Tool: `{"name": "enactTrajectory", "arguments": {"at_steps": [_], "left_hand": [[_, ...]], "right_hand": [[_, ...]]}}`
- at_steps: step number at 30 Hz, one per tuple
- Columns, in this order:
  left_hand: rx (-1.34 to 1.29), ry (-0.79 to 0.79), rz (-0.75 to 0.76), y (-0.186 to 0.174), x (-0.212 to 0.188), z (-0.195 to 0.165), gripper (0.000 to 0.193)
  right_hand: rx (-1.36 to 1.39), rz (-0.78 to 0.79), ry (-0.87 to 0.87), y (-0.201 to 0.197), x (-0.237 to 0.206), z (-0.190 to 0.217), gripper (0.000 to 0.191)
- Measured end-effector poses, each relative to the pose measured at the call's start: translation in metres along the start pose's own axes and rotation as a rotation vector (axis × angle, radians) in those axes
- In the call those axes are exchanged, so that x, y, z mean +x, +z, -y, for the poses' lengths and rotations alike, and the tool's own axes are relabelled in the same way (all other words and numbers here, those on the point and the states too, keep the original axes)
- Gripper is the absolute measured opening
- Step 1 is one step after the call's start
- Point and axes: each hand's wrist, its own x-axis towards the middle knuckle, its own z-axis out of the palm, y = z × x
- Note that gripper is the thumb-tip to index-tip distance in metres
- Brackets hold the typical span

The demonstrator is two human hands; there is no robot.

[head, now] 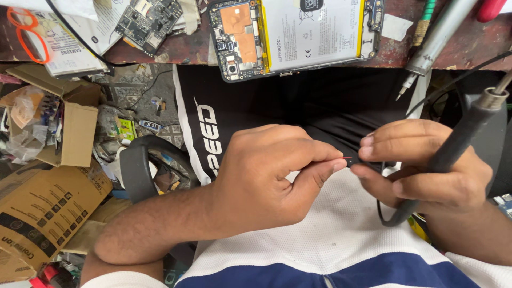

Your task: The person repairs a disassembled smartphone, holding the open device on their lap and prying at its internals by hand. They then handle the small logic board, solder on it with a soldering iron, and use a multimeter probe and tweezers to test and adjust components on the board and battery contacts.

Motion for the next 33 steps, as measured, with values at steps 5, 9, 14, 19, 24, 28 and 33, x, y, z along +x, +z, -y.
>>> {"name": "enactTrajectory", "arguments": {"at_steps": [5,9,14,19,24,28,33], "left_hand": [[-0.006,0.011,0.018,0.005,0.0,0.002,0.006],[0.008,0.024,0.035,0.01,0.0,0.003,0.008],[0.02,0.052,0.018,0.016,0.0,0.005,0.009],[0.025,0.056,0.017,0.017,0.0,0.005,0.009],[0.017,0.044,0.024,0.019,-0.002,0.006,0.008],[0.01,0.066,0.046,0.017,-0.005,0.008,0.01],[-0.01,0.097,0.039,0.015,-0.006,0.003,0.012]], "right_hand": [[0.008,0.014,0.044,0.002,-0.003,0.001,0.046],[0.031,-0.029,-0.013,0.004,-0.006,-0.004,0.048],[0.02,-0.038,0.029,0.003,-0.013,-0.004,0.049],[0.054,-0.043,0.048,0.001,-0.018,-0.004,0.05],[0.052,-0.041,0.046,0.004,-0.017,-0.004,0.051],[0.099,-0.041,0.083,0.007,-0.022,0.001,0.05],[0.129,-0.015,0.081,0.007,-0.04,0.002,0.049]]}}
